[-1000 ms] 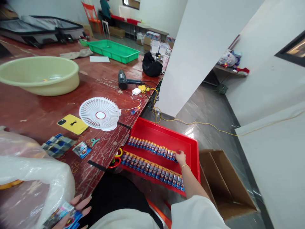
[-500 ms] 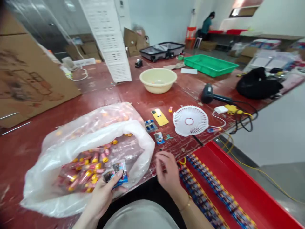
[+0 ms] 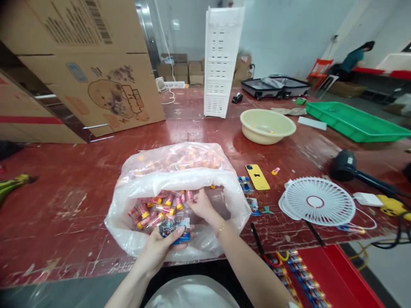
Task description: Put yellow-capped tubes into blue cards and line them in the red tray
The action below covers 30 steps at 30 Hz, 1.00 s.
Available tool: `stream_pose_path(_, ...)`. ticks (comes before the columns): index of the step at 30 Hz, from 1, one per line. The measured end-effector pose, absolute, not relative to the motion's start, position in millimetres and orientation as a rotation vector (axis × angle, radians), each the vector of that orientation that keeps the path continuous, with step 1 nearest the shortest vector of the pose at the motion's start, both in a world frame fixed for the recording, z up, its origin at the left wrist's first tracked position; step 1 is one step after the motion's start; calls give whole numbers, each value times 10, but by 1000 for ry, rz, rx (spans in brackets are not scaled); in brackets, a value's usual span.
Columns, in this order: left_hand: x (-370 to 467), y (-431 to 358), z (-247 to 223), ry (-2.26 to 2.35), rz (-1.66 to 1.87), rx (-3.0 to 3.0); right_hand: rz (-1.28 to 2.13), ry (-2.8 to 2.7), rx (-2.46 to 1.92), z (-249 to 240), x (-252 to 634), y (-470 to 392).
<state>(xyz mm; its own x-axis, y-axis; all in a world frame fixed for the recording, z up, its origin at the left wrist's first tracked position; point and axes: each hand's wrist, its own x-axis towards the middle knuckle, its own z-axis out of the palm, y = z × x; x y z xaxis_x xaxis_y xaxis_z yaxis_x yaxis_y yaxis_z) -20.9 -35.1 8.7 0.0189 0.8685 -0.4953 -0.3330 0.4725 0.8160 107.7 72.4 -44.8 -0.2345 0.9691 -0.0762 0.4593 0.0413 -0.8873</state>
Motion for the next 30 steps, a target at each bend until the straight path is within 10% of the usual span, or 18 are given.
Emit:
stream_pose_path(6, -97, -246, 26, 1175, 989, 548, 1640, -1136, -1015, -50, 1633, 292)
stream_pose_path(22, 48, -171, -7, 1130, 938, 782, 939, -1707, -965, 356, 1839, 181)
stream_pose_path(30, 128, -251, 74, 1104, 921, 571, 1462, -1356, -993, 161, 1780, 303)
